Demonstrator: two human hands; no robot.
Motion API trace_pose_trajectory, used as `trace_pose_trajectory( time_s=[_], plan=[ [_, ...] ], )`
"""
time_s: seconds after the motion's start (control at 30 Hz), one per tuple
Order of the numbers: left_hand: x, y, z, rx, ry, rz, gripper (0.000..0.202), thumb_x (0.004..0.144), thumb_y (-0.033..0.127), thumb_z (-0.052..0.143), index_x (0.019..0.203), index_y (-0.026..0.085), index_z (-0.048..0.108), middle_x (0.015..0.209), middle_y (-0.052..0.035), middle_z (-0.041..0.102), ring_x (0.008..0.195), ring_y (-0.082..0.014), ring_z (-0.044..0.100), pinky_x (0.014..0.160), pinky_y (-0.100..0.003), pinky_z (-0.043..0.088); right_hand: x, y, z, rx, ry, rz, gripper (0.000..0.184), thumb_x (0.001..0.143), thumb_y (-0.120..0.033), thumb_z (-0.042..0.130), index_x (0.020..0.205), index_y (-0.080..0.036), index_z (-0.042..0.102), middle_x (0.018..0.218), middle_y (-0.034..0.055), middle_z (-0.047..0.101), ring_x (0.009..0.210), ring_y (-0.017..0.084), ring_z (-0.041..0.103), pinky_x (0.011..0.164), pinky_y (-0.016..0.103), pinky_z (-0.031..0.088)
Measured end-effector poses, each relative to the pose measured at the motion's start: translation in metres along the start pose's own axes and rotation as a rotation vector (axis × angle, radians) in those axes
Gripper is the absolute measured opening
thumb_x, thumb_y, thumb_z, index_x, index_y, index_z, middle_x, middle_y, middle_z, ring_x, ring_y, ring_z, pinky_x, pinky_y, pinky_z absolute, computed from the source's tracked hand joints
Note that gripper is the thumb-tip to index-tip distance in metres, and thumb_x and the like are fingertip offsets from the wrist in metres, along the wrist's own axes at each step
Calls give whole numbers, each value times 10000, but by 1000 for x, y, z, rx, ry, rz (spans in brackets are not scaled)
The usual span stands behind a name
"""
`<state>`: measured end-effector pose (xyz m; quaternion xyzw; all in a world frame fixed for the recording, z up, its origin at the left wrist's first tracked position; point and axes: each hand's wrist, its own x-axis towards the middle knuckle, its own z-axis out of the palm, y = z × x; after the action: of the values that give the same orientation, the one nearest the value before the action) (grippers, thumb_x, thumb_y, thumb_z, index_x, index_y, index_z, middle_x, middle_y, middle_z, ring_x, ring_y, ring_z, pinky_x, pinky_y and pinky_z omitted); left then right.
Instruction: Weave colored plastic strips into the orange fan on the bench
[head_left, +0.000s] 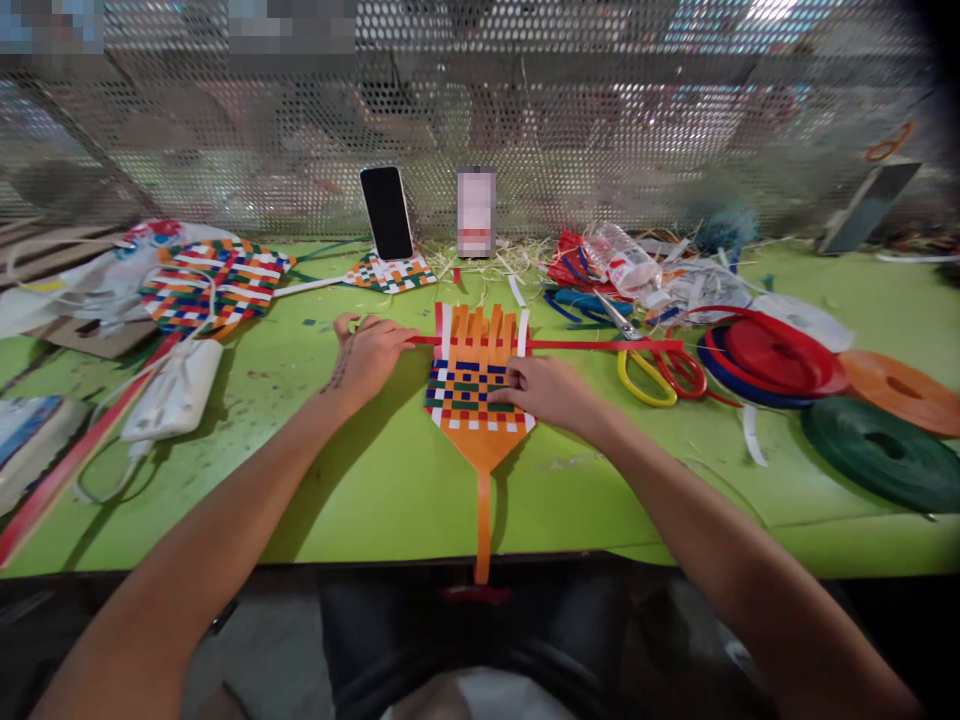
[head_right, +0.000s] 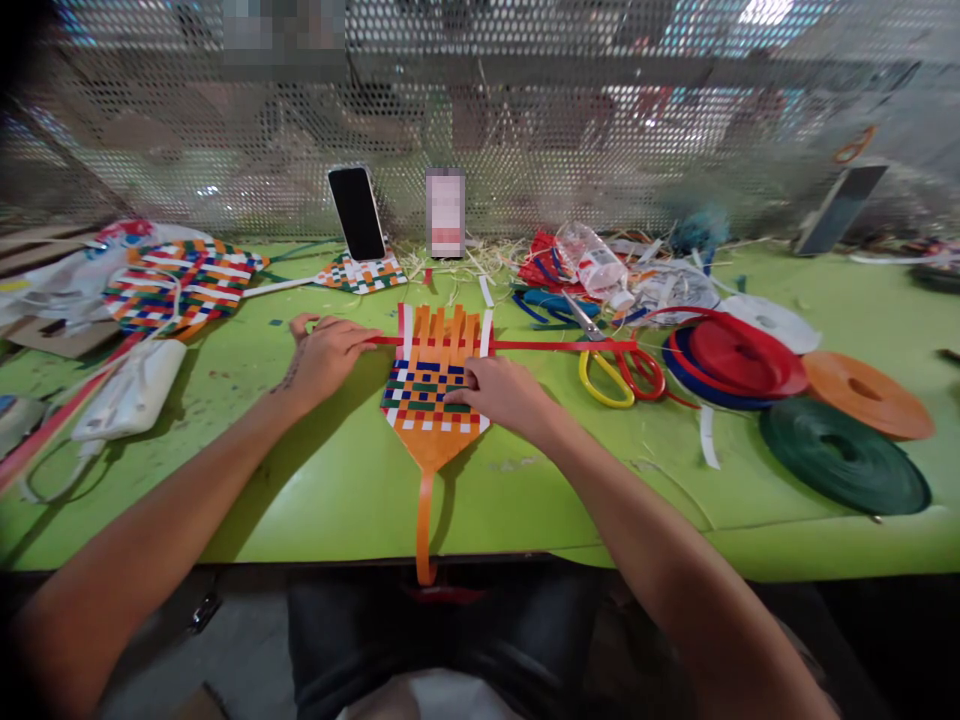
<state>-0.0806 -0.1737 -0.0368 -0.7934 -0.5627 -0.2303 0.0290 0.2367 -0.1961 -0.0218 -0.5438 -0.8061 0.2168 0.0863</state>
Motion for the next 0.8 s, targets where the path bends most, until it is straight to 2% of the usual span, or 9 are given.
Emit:
trace_pose_trajectory(
  time_s=[0.33,0.43,0.67,0.8],
  plan=[
    [2,1,0,-4,6,4,316,1101,348,543,1165,379,851,1167,-59,834,1161,-330,678,1149,-628,282,-3,-5,-5,-5,-8,14,432,920,-572,789,798,-229,556,785,19,682,664,168,535,592,329,280],
    [2,-3,-1,-13,15,-12,319,1102,348,540,1145,383,854,1165,-62,833,1171,-327,674,1147,-629,264,-2,-4,-4,-1,-11,13,438,923,-580,785,799,-229,553,795,23,688,668,171,540,593,329,284],
    [3,-16,-3,-2,35,-46,321,1105,323,533,1160,315,849,1198,-78,818,1188,-311,641,1142,-583,263,-3,-5,-4,7,-11,14,457,918,-597,787,792,-228,549,785,15,678,670,168,534,595,331,271],
    [3,-20,-3,8,46,-64,340,1110,327,508,1151,309,846,1200,-79,817,1207,-325,632,1148,-615,225,-3,-4,-3,15,-10,17,462,918,-608,784,794,-228,552,783,10,673,659,160,527,599,327,269]
  ],
)
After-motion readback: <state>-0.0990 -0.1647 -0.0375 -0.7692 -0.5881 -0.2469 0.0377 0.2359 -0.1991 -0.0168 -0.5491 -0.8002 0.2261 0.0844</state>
